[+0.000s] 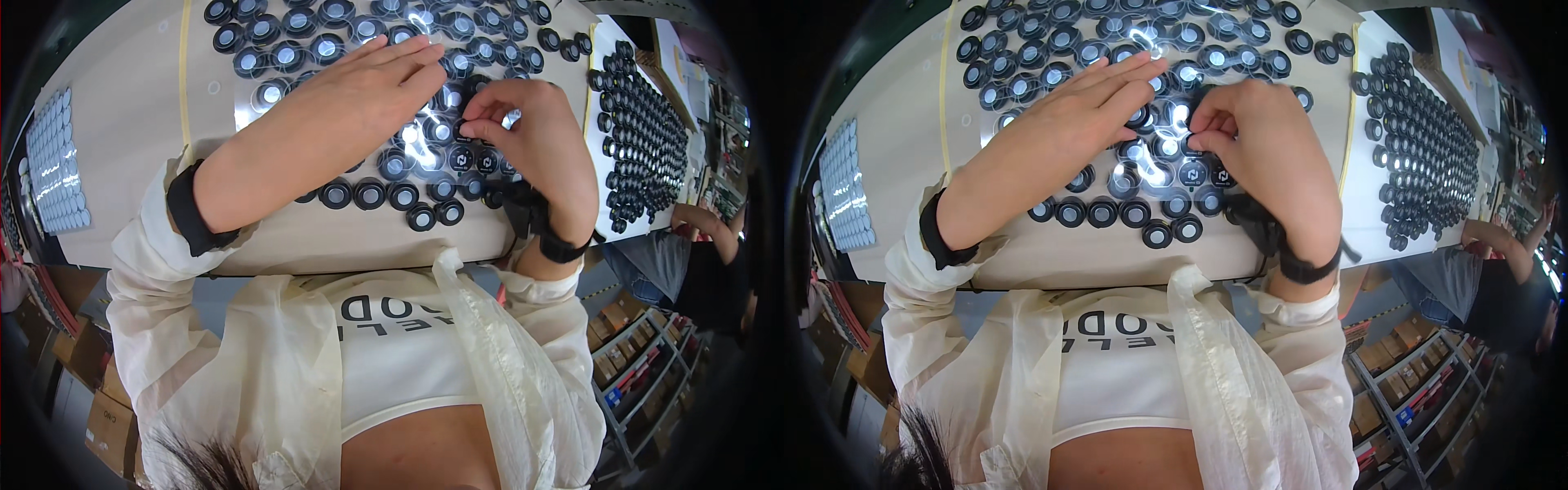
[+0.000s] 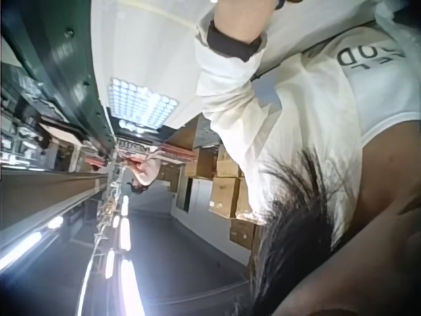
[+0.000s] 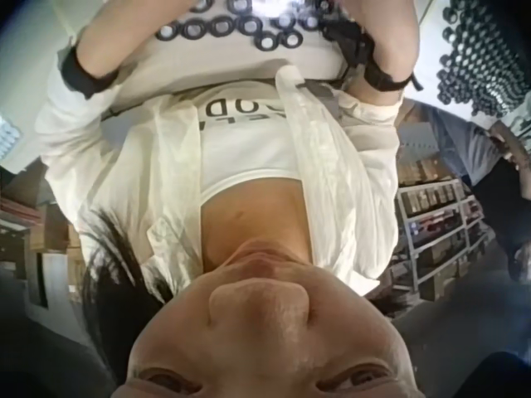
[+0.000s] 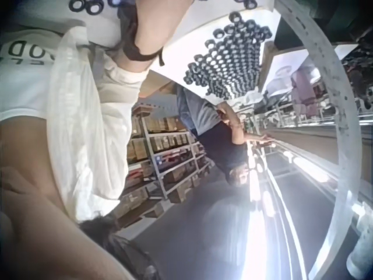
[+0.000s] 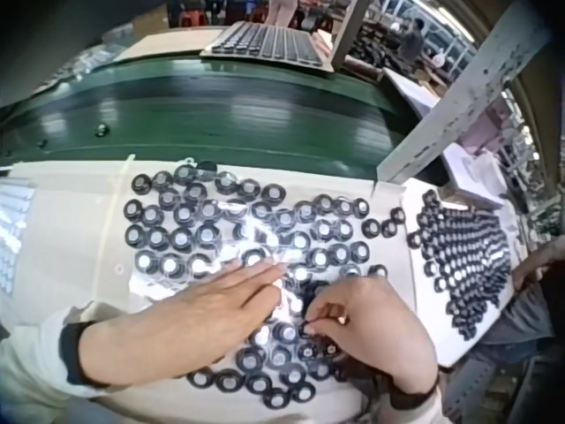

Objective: Inspecting and arranging small circular electronic components on a backlit light table.

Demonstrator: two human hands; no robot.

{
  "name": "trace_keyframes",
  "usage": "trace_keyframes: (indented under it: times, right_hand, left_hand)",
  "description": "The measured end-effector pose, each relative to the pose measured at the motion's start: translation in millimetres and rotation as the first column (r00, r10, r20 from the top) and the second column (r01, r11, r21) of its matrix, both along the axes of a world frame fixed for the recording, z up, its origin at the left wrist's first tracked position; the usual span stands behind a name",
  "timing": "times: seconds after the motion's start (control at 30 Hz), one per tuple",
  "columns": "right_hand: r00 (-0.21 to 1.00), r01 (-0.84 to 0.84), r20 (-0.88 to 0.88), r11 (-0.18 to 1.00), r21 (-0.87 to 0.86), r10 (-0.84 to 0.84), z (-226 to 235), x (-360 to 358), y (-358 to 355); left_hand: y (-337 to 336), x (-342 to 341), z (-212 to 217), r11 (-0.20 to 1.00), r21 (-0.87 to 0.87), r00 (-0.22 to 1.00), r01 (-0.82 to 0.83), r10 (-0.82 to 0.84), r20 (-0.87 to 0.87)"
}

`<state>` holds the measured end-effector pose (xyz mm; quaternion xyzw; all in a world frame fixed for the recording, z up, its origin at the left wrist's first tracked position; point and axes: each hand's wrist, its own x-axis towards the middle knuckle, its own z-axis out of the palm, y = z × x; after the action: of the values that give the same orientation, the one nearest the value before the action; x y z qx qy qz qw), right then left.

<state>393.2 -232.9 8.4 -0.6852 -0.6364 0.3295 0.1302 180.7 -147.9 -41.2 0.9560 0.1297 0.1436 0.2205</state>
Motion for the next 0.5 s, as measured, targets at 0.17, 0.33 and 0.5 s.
trace_keyframes:
  times: [0.17,0.33,0.5]
  right_hand:
    - [0.990,-0.134,-0.046,0.991,-0.011,0.134,-5,9,11]
    - [0.999,-0.050,0.012,0.993,0.103,0.049,32,-10,-11]
    - [0.977,0.030,-0.211,0.975,0.220,0.017,49,1,-26]
  left_hand:
    - [0,4,-3,0.999,-0.018,0.999,-0.040,0.040,0.022]
    - [1,2,-2,0.999,0.002,0.999,-0.054,0.054,0.010]
    - [17,6,11,0.997,-0.055,0.997,0.045,-0.042,0.059]
